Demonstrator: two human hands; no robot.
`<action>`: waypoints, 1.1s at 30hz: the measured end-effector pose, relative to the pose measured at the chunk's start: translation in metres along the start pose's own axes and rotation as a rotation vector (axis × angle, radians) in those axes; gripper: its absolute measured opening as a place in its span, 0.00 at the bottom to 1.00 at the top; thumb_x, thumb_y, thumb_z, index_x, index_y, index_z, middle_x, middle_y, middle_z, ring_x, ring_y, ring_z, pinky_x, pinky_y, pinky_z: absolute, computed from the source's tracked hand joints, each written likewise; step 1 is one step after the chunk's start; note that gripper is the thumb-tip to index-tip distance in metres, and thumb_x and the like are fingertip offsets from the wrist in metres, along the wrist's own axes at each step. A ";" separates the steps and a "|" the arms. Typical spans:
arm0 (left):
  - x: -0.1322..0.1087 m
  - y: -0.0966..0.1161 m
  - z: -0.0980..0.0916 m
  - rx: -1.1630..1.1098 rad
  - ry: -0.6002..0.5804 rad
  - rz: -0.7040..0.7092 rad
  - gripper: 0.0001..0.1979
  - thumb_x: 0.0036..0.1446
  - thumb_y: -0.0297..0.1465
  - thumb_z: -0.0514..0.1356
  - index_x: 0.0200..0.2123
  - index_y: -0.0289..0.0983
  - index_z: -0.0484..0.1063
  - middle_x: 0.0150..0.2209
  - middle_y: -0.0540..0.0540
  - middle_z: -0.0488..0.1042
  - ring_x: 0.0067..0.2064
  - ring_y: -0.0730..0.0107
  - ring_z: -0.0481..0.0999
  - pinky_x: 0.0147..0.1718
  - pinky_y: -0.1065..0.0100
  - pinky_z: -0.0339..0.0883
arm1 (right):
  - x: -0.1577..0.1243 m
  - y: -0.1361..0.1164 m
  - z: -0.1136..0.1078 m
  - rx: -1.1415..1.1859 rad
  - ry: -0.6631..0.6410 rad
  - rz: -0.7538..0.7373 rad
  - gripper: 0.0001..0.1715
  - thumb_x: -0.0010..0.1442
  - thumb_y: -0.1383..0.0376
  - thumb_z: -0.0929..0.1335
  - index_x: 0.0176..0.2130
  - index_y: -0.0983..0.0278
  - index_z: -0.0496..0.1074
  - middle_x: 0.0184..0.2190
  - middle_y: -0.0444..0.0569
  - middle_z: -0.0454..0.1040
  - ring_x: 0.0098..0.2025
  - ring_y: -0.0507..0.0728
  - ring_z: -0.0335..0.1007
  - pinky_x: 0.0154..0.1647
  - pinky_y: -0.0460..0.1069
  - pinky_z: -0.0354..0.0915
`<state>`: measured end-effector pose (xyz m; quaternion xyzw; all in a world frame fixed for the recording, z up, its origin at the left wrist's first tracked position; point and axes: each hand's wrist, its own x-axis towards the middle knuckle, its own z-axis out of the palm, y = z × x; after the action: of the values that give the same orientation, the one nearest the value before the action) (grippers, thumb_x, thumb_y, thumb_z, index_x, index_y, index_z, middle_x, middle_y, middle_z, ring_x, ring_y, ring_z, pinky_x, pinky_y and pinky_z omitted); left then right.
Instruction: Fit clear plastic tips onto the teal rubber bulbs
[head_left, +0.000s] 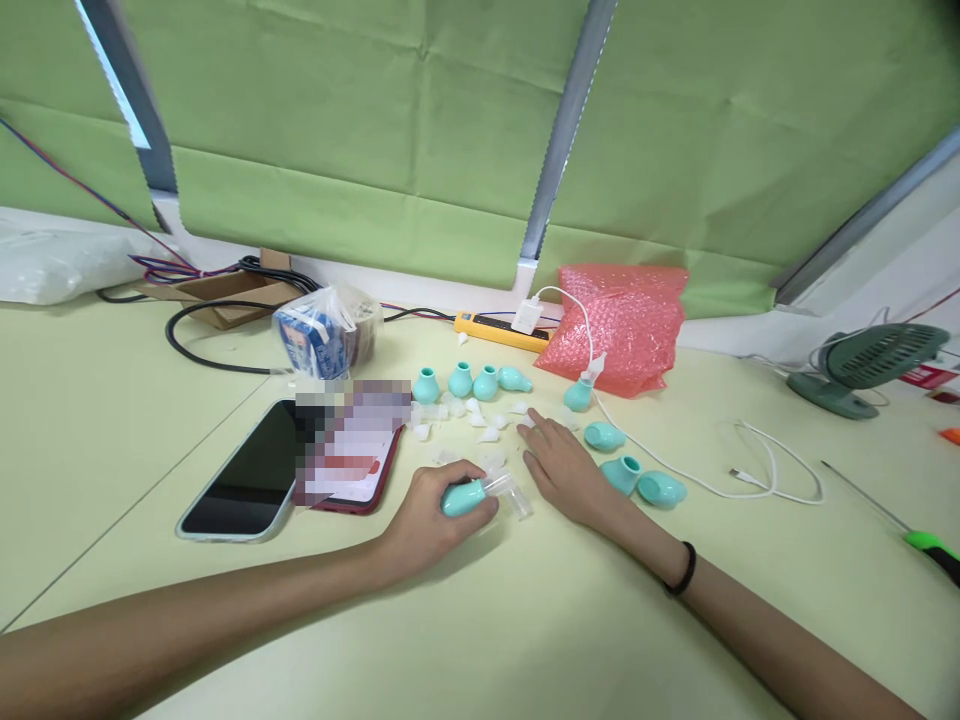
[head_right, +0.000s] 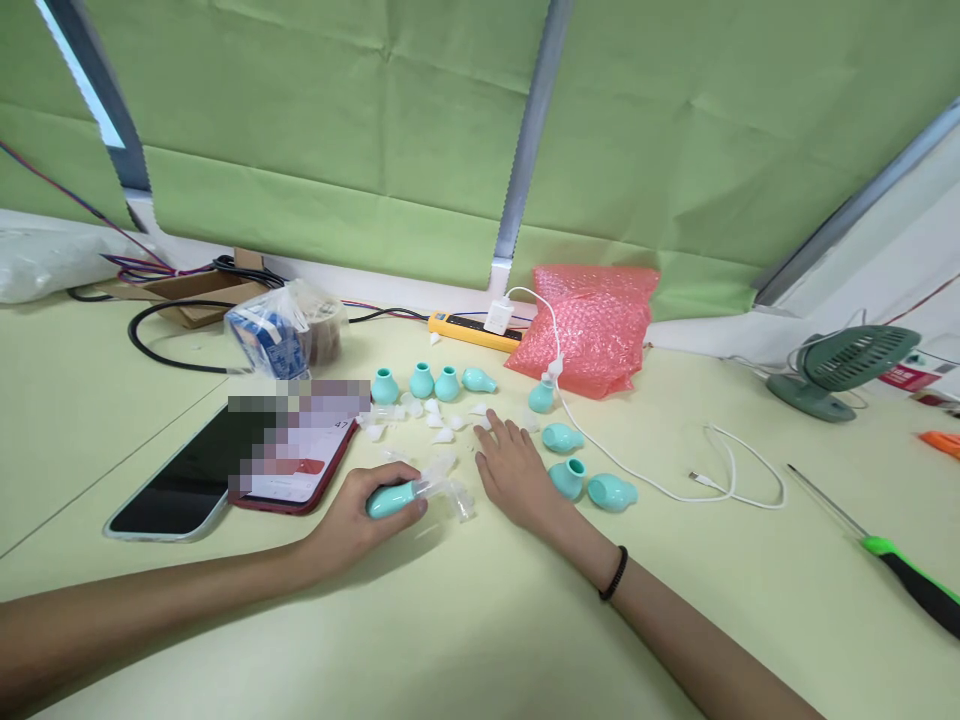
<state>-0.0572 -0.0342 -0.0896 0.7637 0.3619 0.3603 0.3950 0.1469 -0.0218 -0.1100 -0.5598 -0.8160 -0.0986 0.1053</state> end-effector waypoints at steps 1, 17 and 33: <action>0.000 0.000 0.000 0.004 0.001 0.001 0.05 0.48 0.31 0.56 0.27 0.34 0.67 0.24 0.53 0.68 0.27 0.74 0.66 0.26 0.76 0.58 | 0.000 0.001 0.001 0.034 0.019 0.002 0.19 0.58 0.69 0.55 0.48 0.69 0.61 0.53 0.61 0.55 0.52 0.64 0.54 0.46 0.60 0.57; -0.002 -0.002 0.000 0.014 -0.025 0.027 0.06 0.47 0.31 0.57 0.30 0.35 0.68 0.26 0.52 0.70 0.28 0.74 0.67 0.28 0.75 0.59 | 0.001 -0.003 0.001 0.289 0.219 0.098 0.09 0.55 0.67 0.61 0.37 0.67 0.65 0.35 0.53 0.69 0.39 0.59 0.65 0.39 0.55 0.62; -0.003 -0.004 -0.002 -0.037 -0.066 0.024 0.09 0.49 0.35 0.57 0.30 0.34 0.70 0.27 0.51 0.71 0.29 0.73 0.67 0.28 0.75 0.59 | -0.009 -0.015 -0.065 1.093 -0.125 0.093 0.11 0.46 0.64 0.69 0.33 0.65 0.74 0.26 0.48 0.74 0.27 0.52 0.67 0.28 0.47 0.67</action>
<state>-0.0615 -0.0347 -0.0930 0.7720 0.3325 0.3464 0.4165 0.1404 -0.0532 -0.0514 -0.4640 -0.7274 0.3774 0.3363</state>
